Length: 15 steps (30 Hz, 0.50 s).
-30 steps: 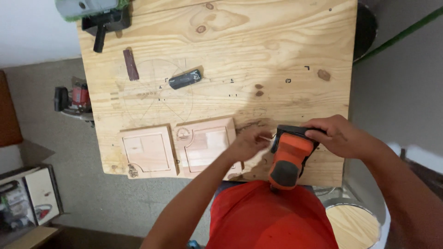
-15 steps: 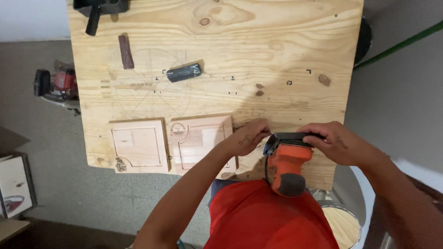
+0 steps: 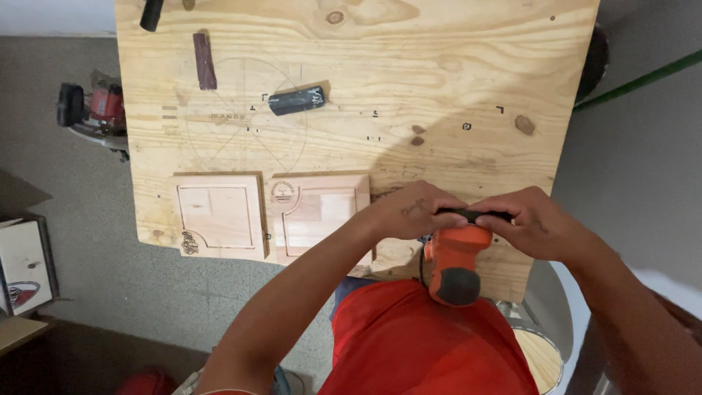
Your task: The person uses an electric sander to smooth the surface of a small wooden panel on a workbench. They pause to remove and reattach the sanding pad, then resume sanding the same panel.
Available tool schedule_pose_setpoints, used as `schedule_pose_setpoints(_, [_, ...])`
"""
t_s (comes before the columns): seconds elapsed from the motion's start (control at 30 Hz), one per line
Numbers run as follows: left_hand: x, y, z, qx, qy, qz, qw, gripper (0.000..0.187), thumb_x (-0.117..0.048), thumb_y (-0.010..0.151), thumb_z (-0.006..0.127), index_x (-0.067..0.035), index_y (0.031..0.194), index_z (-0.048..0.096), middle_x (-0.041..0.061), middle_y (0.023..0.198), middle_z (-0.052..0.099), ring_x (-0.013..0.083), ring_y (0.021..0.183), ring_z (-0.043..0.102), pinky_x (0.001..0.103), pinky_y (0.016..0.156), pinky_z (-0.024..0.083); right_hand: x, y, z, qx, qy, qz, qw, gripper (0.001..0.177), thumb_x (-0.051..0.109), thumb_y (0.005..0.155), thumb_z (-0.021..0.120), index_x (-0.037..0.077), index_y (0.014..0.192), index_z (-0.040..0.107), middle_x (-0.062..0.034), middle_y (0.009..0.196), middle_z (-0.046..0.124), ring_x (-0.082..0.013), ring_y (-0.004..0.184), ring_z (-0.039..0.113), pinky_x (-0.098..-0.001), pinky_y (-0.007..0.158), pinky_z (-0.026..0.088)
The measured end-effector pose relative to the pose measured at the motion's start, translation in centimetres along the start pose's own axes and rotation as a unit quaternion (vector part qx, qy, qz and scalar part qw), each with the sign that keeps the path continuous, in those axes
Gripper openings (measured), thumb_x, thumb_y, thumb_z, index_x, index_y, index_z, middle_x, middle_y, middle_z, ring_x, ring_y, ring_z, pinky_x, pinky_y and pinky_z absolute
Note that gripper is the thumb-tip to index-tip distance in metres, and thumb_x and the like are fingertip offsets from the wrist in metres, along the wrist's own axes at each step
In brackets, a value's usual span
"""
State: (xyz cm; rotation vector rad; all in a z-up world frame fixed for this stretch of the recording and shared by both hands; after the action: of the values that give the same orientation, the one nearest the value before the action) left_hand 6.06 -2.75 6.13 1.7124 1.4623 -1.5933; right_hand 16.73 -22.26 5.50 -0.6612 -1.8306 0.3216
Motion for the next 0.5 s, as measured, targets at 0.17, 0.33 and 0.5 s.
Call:
schedule_pose_setpoints(0.17, [0.0, 0.3, 0.1, -0.011, -0.015, 0.042, 0.999, 0.023, -0.034, 0.101, 0.052, -0.017, 0.089, 0.063, -0.002, 0.068, 0.065, 0.0126, 0.059, 0.058, 0.031, 0.056, 0.038, -0.5, -0.1, -0.4, 0.03, 0.087, 0.028, 0.995, 0.041, 0.03, 0.09, 0.067, 0.019, 0.127, 0.078, -0.0003, 0.117, 0.085, -0.0103, 0.092, 0.078, -0.0268, 0.071, 0.059])
schedule_pose_setpoints(0.33, [-0.3, 0.1, 1.1, -0.03, 0.025, 0.01, 0.999, 0.036, -0.023, 0.103, 0.053, -0.014, 0.069, 0.045, 0.0, 0.059, 0.054, 0.0162, 0.052, 0.051, 0.035, 0.054, 0.035, -0.4, -1.0, -0.6, 0.097, 0.176, 0.021, 0.979, 0.051, 0.031, 0.095, 0.054, 0.017, 0.144, 0.065, -0.0018, 0.138, 0.077, -0.0139, 0.12, 0.073, -0.0317, 0.093, 0.061])
schedule_pose_setpoints(0.5, [-1.7, -0.5, 0.9, -0.093, -0.021, -0.036, 0.995, 0.036, -0.019, 0.095, 0.059, -0.011, 0.061, 0.05, -0.003, 0.049, 0.049, 0.0111, 0.048, 0.041, 0.031, 0.051, 0.028, -1.4, -1.0, 0.2, 0.06, -0.069, 0.015, 0.996, 0.039, 0.031, 0.102, 0.044, 0.025, 0.134, 0.066, 0.0046, 0.117, 0.08, -0.0186, 0.098, 0.074, -0.0364, 0.08, 0.054])
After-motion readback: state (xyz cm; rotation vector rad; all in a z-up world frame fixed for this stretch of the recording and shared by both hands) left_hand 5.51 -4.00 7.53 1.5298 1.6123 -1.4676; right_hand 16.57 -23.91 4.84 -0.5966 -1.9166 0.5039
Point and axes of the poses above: each hand's wrist, its own y-axis towards the middle knuckle, its own z-axis out of the palm, x = y × z, the point moved 2 cm from there along y, towards the middle knuckle
